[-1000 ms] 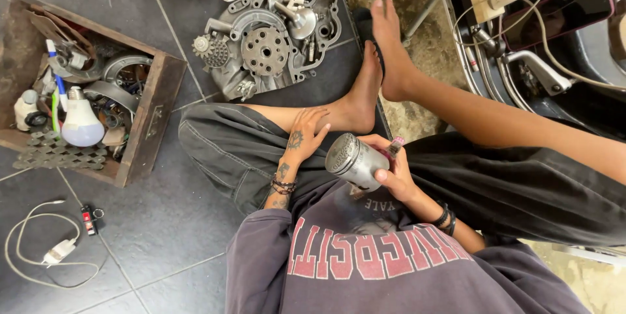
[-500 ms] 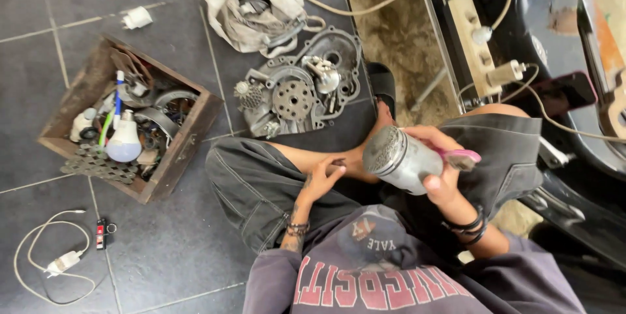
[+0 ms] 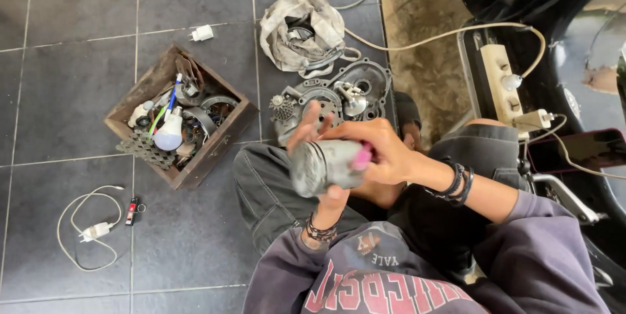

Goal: Cleaning a motorcycle piston using a toothbrush to remove dirt and carbon buildup.

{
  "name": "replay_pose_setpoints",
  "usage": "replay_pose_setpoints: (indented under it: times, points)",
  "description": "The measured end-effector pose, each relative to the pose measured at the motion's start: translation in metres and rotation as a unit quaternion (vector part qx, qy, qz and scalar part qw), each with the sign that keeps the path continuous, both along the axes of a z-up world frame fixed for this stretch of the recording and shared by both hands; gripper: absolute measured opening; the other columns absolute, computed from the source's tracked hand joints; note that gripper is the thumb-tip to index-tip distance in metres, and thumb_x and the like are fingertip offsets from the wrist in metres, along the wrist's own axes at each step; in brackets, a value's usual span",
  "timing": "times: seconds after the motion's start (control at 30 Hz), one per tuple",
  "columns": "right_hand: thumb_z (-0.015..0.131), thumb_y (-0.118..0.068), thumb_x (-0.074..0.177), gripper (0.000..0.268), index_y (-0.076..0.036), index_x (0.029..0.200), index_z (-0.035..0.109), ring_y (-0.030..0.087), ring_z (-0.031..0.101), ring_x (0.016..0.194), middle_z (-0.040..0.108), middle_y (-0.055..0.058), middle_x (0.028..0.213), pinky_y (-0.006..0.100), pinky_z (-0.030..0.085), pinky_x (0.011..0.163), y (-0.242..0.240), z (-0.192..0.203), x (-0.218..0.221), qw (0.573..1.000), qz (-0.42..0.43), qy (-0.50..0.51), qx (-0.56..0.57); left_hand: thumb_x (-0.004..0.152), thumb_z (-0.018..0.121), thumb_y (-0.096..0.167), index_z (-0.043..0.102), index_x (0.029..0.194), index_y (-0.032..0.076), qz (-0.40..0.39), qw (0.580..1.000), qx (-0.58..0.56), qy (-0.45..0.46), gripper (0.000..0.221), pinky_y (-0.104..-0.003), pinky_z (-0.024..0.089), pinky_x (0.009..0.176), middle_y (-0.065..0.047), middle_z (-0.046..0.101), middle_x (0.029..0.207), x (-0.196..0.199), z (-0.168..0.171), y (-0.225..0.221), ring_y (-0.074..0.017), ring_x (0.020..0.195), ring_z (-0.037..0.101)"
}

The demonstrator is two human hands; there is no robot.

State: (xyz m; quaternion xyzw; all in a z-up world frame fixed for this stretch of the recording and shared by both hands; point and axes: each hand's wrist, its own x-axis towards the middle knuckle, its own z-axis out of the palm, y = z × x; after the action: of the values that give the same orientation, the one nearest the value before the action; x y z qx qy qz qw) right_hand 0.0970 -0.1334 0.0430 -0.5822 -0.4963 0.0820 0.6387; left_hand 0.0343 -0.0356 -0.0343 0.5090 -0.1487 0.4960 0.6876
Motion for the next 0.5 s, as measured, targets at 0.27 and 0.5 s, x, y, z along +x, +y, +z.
replay_pose_setpoints:
  times: [0.27,0.5]
  points:
    - [0.051,-0.084,0.076,0.096,-0.002,0.125,0.062,0.015,0.047,0.046,0.058,0.005,0.070,0.029,0.043,0.049,-0.009,0.006,0.030,0.996,-0.028,-0.052,-0.068,0.087,0.069,0.051,0.028,0.145,0.004,0.003,0.981,-0.191,0.018,0.085,-0.044,0.051,0.100,-0.019,0.054,0.109,-0.015,0.015,-0.003,-0.0270,0.099,0.063]
    - [0.024,-0.061,0.105,0.068,-0.007,0.088,0.062,0.015,0.032,0.036,0.044,-0.001,0.055,0.025,0.035,0.042,0.004,0.006,0.074,0.975,-0.072,-0.209,-0.003,0.091,0.053,0.064,0.037,0.141,0.005,-0.022,0.960,-0.238,0.144,0.079,-0.035,0.053,0.083,-0.015,0.058,0.101,0.002,0.008,-0.030,-0.0170,0.088,0.060]
